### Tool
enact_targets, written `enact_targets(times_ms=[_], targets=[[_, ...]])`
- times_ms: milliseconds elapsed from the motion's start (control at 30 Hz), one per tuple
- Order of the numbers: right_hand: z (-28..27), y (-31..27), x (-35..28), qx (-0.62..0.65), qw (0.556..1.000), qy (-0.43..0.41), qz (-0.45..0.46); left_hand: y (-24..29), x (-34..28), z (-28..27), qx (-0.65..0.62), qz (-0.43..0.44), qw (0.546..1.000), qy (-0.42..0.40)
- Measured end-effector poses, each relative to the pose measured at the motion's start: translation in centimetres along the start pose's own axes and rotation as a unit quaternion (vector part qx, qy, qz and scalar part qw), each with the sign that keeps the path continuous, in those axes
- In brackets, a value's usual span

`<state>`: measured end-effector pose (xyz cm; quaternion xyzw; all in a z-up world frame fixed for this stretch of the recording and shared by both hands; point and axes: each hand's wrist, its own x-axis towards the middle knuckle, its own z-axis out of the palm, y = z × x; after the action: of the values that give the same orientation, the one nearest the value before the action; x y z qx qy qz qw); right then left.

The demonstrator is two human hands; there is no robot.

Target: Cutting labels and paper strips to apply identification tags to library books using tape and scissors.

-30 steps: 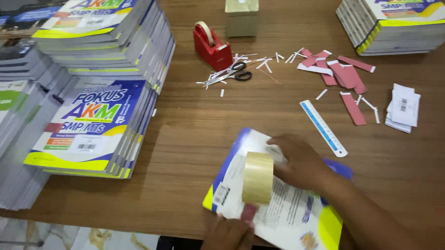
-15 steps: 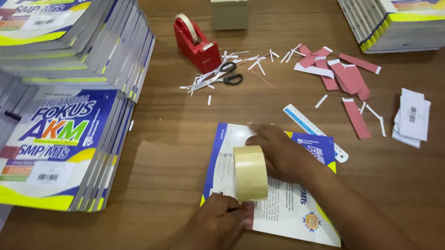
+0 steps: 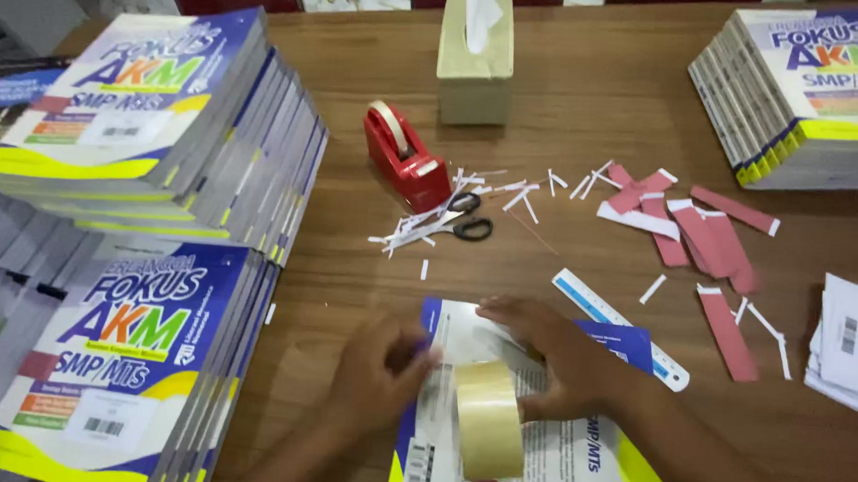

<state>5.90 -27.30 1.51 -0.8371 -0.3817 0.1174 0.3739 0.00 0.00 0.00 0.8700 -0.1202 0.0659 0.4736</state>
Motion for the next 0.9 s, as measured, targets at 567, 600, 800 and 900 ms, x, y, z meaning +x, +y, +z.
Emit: enact_targets(times_ms=[567,600,800,900], targets=[[-2.7,3.7,4.4,-0.082,0.976,0.152,0.131,-7.6,11.8,-0.7,0.213,-0.082,0.968,0.108],[-2.8,3.9,5.7,-0.112,0.973,0.148,0.139,-6.1,11.5,-1.3,0.175,-0.09,0.978,0.075],[-0.6,4.9,10.2,-0.185,0.96,0.167,0.128,-5.8,11.5,-1.6,0.21,-0.06,0.975,-0.041],[0.2,6.0,10.5,-0.24,0.948,0.174,0.114,-7.2,12.1,-0.7,0.244,-0.062,0.967,-0.035]])
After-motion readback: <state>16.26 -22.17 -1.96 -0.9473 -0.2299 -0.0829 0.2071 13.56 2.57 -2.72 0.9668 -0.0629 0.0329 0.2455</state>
